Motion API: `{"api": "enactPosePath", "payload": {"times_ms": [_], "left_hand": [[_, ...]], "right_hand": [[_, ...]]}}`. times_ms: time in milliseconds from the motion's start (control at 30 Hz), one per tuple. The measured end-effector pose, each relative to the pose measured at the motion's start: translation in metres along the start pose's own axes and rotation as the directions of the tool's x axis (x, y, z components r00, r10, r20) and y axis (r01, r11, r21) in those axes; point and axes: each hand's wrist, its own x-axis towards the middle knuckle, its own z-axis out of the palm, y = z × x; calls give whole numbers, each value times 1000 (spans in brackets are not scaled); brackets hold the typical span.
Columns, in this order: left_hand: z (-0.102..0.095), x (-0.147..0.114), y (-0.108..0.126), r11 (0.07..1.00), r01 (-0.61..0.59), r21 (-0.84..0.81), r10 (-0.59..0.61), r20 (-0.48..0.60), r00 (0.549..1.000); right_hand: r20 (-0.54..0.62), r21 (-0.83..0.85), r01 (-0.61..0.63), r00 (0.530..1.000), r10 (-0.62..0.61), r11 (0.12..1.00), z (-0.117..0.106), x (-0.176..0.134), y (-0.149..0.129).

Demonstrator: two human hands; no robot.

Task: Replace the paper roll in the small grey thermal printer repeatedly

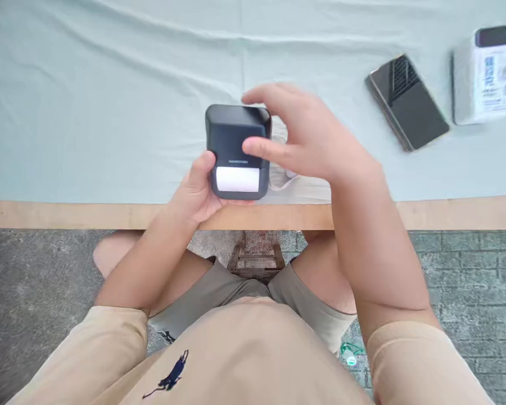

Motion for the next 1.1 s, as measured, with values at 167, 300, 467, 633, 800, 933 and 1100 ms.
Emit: {"api": "enactPosePath", "payload": {"times_ms": [167,300,467,633,800,933,1100], "left_hand": [[-7,0,-1,998,16,-54,-14,44,999],[-7,-1,-2,996,17,-83,-13,40,999],[-1,0,3,997,44,-59,-44,7,999],[4,0,11,979,157,-133,-164,-39,986],[7,-1,14,973,170,-155,-183,-80,980],[7,1,16,966,206,-157,-218,-66,974],[5,2,15,968,208,-140,-216,-47,975]], "right_hand": [[84,112,-103,992,94,988,-6,-5,-7],[96,124,-151,986,139,981,-2,-3,-12],[93,125,-107,991,95,986,0,-1,-10],[117,70,-33,993,24,997,-2,-3,-4],[111,-3,-53,992,53,999,0,-4,-11],[33,-34,24,999,-23,999,-5,-4,-24],[-306,-79,130,941,-148,988,1,5,-26]]}}
